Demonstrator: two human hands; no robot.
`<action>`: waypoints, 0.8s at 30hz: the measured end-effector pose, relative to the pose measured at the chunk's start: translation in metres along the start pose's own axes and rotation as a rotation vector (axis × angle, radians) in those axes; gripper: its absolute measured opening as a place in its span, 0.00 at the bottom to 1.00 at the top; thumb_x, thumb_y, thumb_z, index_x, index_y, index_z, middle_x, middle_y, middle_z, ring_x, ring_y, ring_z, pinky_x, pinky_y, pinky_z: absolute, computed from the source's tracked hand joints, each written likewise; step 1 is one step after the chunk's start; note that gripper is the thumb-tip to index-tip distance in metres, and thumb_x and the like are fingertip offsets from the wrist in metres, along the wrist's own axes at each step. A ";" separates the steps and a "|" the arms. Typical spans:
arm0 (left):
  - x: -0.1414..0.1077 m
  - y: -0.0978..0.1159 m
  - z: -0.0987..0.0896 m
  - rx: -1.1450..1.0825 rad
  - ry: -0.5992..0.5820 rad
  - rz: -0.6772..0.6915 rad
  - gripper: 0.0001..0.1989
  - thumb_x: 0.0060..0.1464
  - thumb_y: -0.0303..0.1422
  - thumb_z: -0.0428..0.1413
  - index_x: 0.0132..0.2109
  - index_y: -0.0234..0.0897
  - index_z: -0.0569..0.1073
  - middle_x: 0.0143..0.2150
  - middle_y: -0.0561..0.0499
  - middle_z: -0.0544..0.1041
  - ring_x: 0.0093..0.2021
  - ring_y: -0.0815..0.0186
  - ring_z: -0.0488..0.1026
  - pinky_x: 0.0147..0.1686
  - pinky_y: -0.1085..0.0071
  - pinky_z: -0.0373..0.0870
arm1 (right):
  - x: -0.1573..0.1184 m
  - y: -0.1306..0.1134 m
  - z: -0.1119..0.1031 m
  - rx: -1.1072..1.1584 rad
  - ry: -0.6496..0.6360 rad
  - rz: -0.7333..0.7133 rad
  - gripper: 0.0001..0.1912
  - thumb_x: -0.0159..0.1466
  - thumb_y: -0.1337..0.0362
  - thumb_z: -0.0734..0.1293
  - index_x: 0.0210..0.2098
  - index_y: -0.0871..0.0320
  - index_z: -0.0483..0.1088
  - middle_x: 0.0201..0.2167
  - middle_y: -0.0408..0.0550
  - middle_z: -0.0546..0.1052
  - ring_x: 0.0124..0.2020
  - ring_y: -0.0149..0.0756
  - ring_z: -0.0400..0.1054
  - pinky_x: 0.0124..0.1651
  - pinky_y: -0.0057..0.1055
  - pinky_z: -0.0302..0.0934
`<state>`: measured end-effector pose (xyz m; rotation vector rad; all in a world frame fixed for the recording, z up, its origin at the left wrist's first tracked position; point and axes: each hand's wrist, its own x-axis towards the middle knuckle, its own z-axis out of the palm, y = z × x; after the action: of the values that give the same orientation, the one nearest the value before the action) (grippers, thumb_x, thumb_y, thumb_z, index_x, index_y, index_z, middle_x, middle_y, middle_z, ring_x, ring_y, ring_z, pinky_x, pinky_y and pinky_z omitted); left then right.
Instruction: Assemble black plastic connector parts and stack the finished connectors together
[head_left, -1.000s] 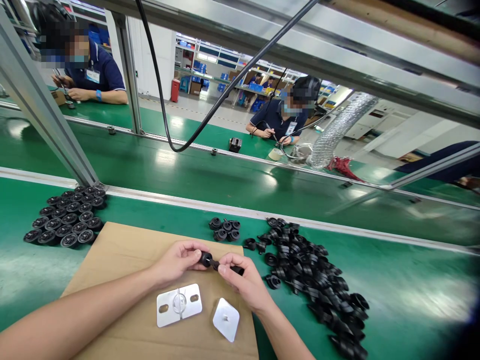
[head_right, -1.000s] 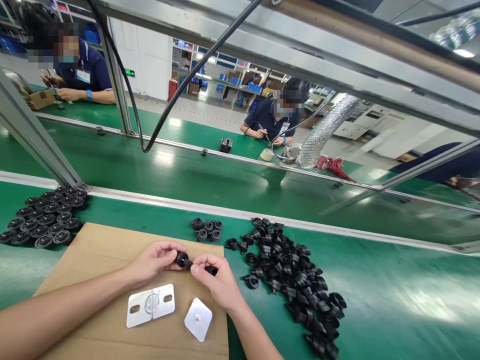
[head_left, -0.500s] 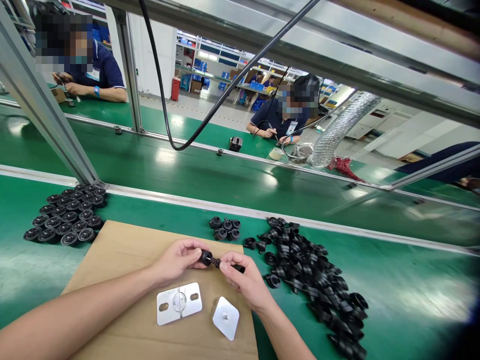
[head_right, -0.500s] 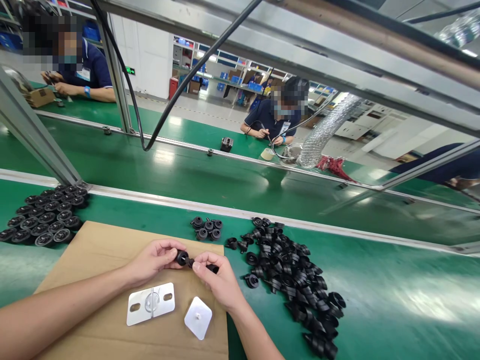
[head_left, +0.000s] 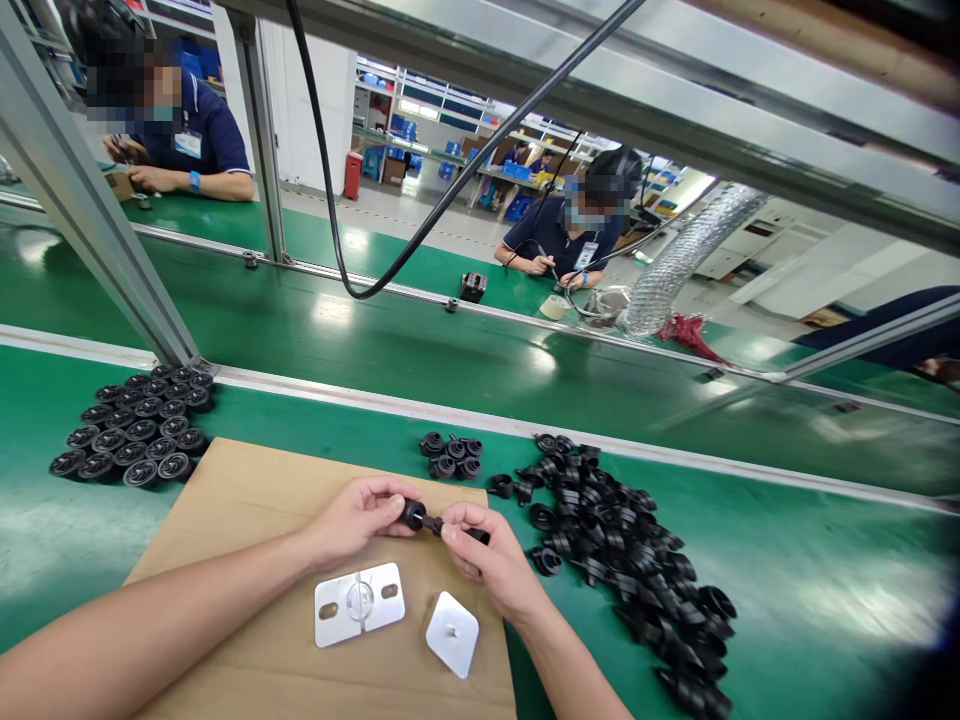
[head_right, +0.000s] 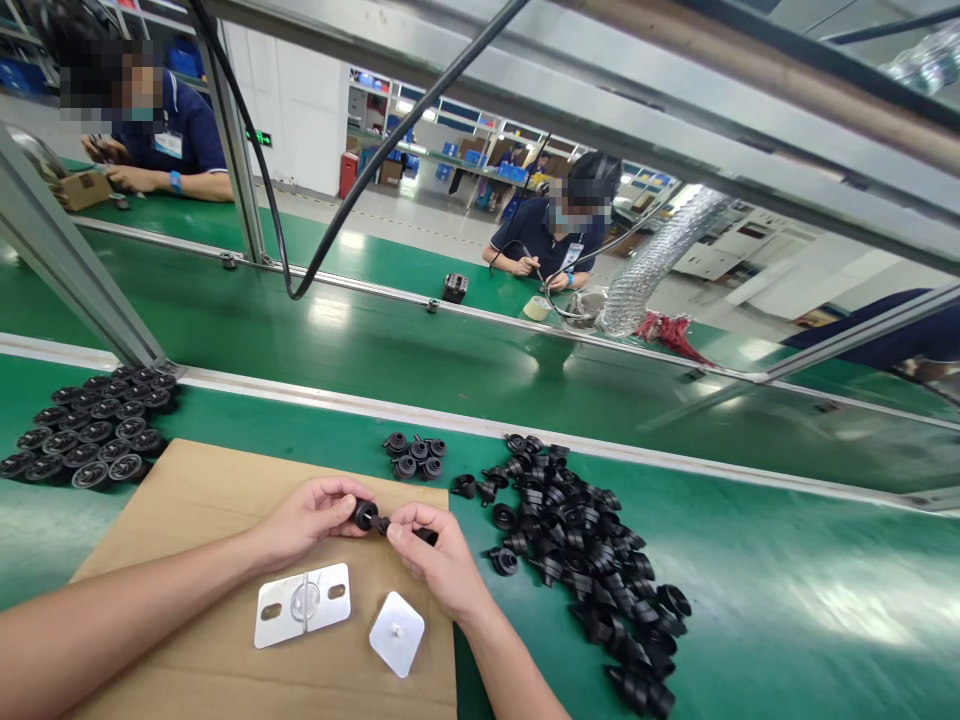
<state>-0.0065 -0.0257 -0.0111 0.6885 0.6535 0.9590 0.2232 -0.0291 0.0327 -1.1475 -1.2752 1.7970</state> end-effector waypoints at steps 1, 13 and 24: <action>0.000 0.000 0.000 0.001 0.000 -0.001 0.27 0.52 0.48 0.75 0.49 0.31 0.82 0.44 0.43 0.81 0.44 0.62 0.80 0.50 0.63 0.79 | 0.000 0.000 0.000 0.002 0.000 0.002 0.26 0.61 0.43 0.80 0.34 0.59 0.72 0.19 0.34 0.58 0.19 0.23 0.44 0.22 0.25 0.36; 0.000 0.000 0.001 0.027 0.014 -0.031 0.30 0.48 0.50 0.76 0.48 0.32 0.82 0.44 0.45 0.83 0.42 0.65 0.82 0.48 0.69 0.80 | 0.000 -0.001 0.002 0.026 0.005 0.025 0.27 0.60 0.43 0.80 0.33 0.59 0.71 0.20 0.34 0.57 0.19 0.22 0.44 0.22 0.25 0.35; -0.002 0.011 0.006 -0.083 0.049 -0.092 0.31 0.45 0.52 0.77 0.47 0.34 0.83 0.46 0.44 0.83 0.48 0.60 0.82 0.49 0.68 0.80 | 0.001 0.001 0.006 -0.150 0.193 -0.054 0.30 0.62 0.39 0.78 0.47 0.58 0.74 0.25 0.38 0.65 0.22 0.26 0.51 0.22 0.24 0.43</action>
<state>-0.0081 -0.0245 0.0009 0.5586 0.6796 0.9146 0.2175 -0.0311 0.0322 -1.3219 -1.3295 1.5317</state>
